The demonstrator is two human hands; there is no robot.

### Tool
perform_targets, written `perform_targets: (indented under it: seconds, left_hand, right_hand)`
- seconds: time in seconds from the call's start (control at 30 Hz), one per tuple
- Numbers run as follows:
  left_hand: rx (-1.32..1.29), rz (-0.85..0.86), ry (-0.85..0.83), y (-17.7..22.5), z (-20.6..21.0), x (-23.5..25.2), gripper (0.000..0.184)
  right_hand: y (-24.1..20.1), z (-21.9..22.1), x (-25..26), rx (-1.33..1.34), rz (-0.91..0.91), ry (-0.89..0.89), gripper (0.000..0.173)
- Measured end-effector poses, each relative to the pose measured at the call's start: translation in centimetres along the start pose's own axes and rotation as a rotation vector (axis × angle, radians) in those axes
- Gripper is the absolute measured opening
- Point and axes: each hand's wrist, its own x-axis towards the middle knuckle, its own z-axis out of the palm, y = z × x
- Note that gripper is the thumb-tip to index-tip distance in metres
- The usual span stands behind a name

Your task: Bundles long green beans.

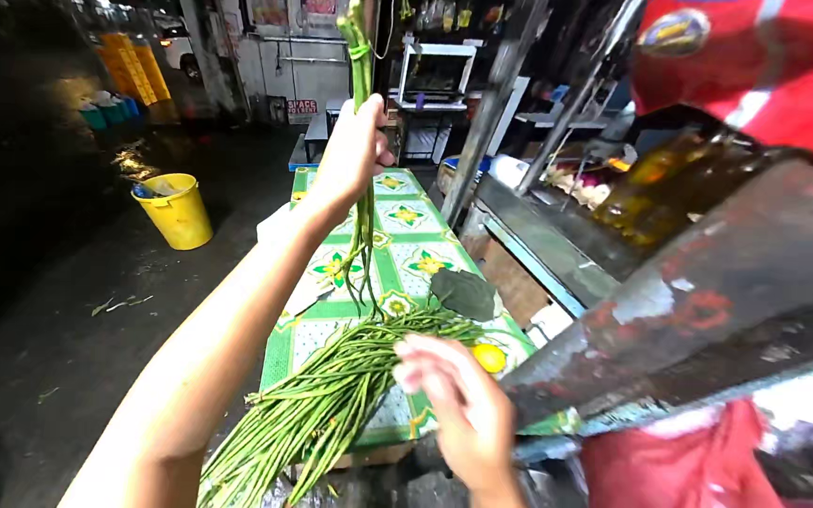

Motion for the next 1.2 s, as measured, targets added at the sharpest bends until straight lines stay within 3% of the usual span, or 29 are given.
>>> perform_targets:
  seconds: [0.13, 0.37, 0.53, 0.6, 0.87, 1.03, 1.2]
  left_hand:
    - [0.027, 0.036, 0.032, 1.2, 1.3, -2.7, 0.031]
    - [0.175, 0.071, -0.105, 3.4, 0.4, -7.6, 0.031]
    - [0.152, -0.044, -0.182, 4.6, -2.4, -9.6, 0.034]
    - [0.133, -0.065, -0.176, 4.8, -3.6, -10.1, 0.035]
    - [0.076, -0.08, -0.063, 4.8, -6.6, -11.6, 0.038]
    - [0.104, -0.059, -0.002, 4.6, -7.5, -11.2, 0.039]
    - [0.178, 0.096, 0.368, 3.6, -8.8, -10.0, 0.032]
  right_hand:
    - [4.7, 3.7, 2.1, 0.006, 0.218, 0.066, 0.032]
    - [3.9, 5.1, 3.4, 0.049, 0.325, 0.082, 0.037]
    - [3.5, 5.8, 3.5, 0.173, 0.404, -0.009, 0.032]
    - [3.4, 6.4, 3.4, 0.189, 0.431, -0.036, 0.039]
    - [3.6, 8.7, 3.5, 0.161, 0.425, -0.078, 0.051]
    - [3.6, 9.3, 4.2, 0.192, 0.446, -0.202, 0.026]
    - [3.0, 9.6, 0.9, 0.195, 0.262, -0.207, 0.027]
